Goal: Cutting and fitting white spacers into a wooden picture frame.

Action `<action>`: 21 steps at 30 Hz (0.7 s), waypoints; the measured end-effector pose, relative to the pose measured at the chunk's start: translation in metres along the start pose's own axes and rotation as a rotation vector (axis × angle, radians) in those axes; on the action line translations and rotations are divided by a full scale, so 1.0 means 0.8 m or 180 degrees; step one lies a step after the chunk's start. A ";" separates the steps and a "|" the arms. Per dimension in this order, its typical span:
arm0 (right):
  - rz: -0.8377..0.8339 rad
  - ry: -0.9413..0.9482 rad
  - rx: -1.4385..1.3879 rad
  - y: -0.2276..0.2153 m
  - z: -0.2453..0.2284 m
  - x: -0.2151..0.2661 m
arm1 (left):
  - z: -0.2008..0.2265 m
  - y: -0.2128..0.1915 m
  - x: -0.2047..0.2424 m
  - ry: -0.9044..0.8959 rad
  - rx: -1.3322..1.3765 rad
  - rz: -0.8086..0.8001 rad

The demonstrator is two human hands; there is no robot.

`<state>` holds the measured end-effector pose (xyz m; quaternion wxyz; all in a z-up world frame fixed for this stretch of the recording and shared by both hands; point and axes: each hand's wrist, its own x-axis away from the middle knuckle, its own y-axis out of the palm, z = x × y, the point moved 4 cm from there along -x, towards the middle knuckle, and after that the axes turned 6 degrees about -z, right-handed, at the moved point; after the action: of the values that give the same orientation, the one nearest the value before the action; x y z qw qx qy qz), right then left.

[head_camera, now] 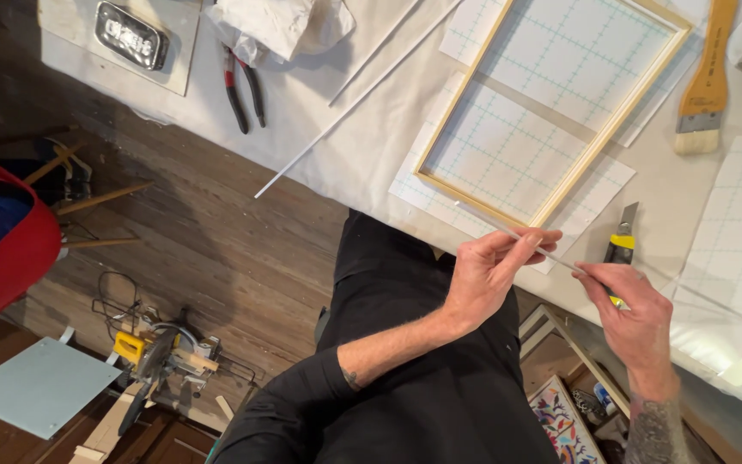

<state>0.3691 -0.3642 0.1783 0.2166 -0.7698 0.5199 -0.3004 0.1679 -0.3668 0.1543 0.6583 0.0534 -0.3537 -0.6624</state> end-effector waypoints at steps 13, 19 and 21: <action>0.0430 0.0273 0.0270 0.017 0.027 0.022 | -0.054 -0.046 -0.018 -0.0892 0.0356 0.0082; 0.0368 0.0107 0.0706 0.039 0.047 0.016 | -0.027 -0.079 0.004 -0.0298 -0.2440 -0.0061; 0.0332 0.0105 0.0737 0.046 0.051 0.012 | -0.009 -0.089 0.006 0.0178 -0.3110 -0.0096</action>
<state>0.3747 -0.3856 0.1274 0.3108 -0.7065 0.5246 -0.3594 0.1118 -0.3824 0.1125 0.6059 -0.2388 0.0171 -0.7587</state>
